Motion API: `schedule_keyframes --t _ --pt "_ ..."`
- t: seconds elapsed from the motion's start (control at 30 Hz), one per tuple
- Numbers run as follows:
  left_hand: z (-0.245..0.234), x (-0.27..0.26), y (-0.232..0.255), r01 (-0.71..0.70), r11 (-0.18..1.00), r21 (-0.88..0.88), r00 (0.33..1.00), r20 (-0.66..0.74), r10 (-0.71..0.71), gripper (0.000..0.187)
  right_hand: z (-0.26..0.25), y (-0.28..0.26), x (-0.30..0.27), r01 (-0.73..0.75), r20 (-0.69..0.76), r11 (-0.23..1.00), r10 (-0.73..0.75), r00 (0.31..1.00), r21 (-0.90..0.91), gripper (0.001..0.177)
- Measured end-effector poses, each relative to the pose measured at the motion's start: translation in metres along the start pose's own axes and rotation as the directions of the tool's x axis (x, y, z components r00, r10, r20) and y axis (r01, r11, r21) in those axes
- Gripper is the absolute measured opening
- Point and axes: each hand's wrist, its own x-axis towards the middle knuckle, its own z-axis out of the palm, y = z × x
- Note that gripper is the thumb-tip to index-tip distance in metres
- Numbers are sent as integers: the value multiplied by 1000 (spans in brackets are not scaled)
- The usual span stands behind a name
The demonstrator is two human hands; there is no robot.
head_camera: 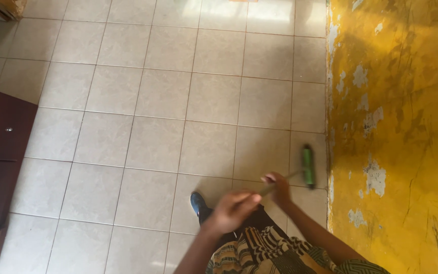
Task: Sweep the tiled floor using a broom.
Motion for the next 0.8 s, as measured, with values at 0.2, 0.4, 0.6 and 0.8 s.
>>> schedule_keyframes --t 0.2,0.4,0.6,0.8 --pt "-31 -34 146 -273 909 315 948 -71 309 39 73 -144 32 47 12 913 -56 998 406 8" --pt "-13 -16 159 -400 750 526 895 50 442 38 30 -298 55 101 -188 652 64 980 752 16" --pt "-14 -29 157 -393 753 527 915 145 376 46 54 -235 69 69 182 786 -226 957 614 10" --pt "-34 -45 144 -570 786 240 820 108 562 47 -2 -161 50 170 266 909 -284 921 381 7"
